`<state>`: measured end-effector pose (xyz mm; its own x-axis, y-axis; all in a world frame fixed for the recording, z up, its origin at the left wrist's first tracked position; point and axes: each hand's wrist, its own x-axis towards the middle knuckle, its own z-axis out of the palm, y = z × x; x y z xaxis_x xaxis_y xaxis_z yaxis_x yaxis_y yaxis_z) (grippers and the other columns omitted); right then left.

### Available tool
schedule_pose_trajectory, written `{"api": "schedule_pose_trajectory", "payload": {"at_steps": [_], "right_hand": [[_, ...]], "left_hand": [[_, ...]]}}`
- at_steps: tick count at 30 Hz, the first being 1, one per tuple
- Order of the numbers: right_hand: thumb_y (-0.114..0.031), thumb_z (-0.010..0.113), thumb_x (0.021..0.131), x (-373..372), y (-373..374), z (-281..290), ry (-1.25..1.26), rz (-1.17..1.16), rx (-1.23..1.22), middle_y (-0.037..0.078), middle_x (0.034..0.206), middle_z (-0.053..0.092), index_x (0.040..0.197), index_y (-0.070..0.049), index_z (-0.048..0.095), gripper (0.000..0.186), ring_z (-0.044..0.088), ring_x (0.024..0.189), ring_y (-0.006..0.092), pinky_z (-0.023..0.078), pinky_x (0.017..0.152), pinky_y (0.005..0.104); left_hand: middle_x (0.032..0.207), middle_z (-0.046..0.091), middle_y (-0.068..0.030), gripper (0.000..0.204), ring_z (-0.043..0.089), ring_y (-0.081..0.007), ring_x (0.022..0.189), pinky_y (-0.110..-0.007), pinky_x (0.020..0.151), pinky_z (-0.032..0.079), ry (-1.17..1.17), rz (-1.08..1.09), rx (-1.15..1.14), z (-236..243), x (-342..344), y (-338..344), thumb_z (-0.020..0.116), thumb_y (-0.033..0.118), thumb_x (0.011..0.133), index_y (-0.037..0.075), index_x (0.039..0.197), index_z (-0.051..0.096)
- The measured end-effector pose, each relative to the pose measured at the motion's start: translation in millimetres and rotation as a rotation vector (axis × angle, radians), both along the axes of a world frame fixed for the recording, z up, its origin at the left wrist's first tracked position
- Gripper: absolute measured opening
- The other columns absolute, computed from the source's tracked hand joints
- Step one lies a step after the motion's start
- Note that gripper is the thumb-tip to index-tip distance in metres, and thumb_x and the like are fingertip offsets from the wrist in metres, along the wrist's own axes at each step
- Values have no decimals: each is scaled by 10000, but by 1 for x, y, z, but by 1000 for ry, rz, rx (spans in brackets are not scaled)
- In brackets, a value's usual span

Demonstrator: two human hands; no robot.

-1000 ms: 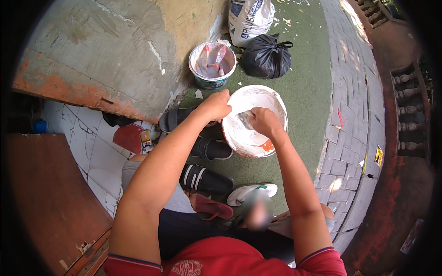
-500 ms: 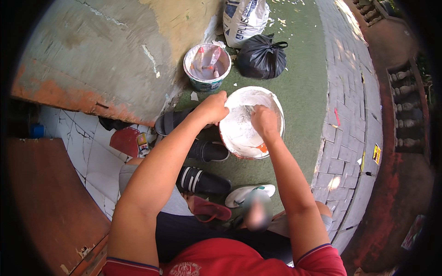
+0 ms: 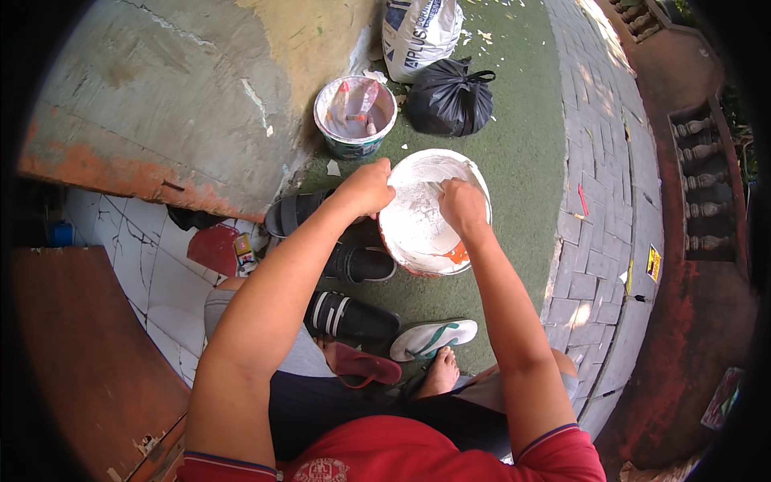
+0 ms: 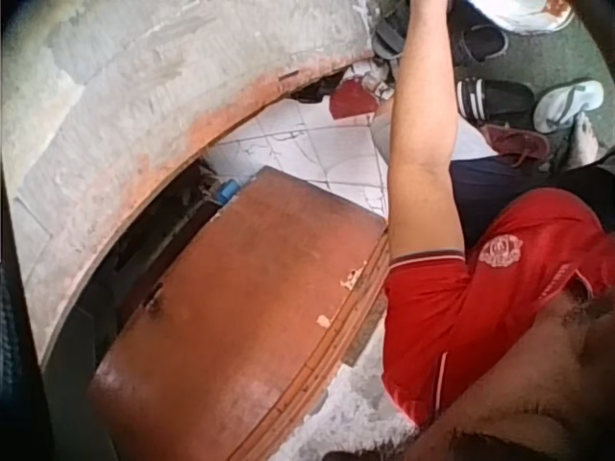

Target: The person takes a plastic bag from a bucket, pours colored liquid from a smaller container into a larger bucket of white paint, and mixes them together using a scraper.

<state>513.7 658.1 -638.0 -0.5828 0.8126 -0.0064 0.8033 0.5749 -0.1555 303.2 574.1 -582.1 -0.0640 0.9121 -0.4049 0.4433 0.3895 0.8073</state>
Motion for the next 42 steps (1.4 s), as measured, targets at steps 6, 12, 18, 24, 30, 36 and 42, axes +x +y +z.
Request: {"api": "schedule_pose_trajectory", "payload": {"at_steps": [6,12,18,24,30,36,42], "right_hand": [[-151,583,836,-20,-30,-12,109,161,-74,124,919,650,845,-67,659,113,644,761,354,514,677,432],[-148,573,840,-16,-25,0,48,273,-157,128,913,656,892,-79,684,141,652,804,339,516,715,429],[-69,511,828,-7,-20,1,-27,-28,-40,185,937,661,838,-18,683,180,669,834,358,530,746,424],[-121,558,772,-15,-31,-7,-51,-16,-263,249,887,663,832,4,691,192,655,834,399,518,775,447],[-85,528,764,-11,-20,-4,10,-52,-309,280,902,661,850,33,694,222,660,863,411,527,789,443],[-79,534,758,-2,-14,-3,9,-89,-330,282,918,662,873,44,695,233,664,875,410,530,798,440],[-91,542,762,-6,-14,1,38,-73,-369,280,950,662,904,41,694,246,665,897,400,534,802,432]], "left_hand": [[732,623,-204,215,623,-253,516,-387,468,481,20,-26,51,-4,-2,-3,565,53,831,-52,997,477],[773,616,-182,214,640,-259,584,-388,528,498,-17,-13,18,-5,-5,0,602,85,838,-26,973,478],[804,609,-141,217,612,-225,606,-362,526,494,86,-24,155,-25,-11,3,634,121,853,-13,970,509],[857,614,-82,220,587,-156,597,-313,513,505,-9,75,43,-29,-19,-1,620,162,890,-5,1014,549],[1048,657,-134,339,651,-268,870,-362,668,540,160,108,-117,-37,-50,-21,523,243,900,17,1143,592],[1173,585,-181,675,505,-319,1168,-410,1049,288,957,-450,-98,-17,4,-69,580,532,791,-41,1147,615],[1182,593,-157,591,534,-262,1152,-414,1052,267,1421,-721,-293,-78,20,-93,608,396,818,-25,1230,560]]}}
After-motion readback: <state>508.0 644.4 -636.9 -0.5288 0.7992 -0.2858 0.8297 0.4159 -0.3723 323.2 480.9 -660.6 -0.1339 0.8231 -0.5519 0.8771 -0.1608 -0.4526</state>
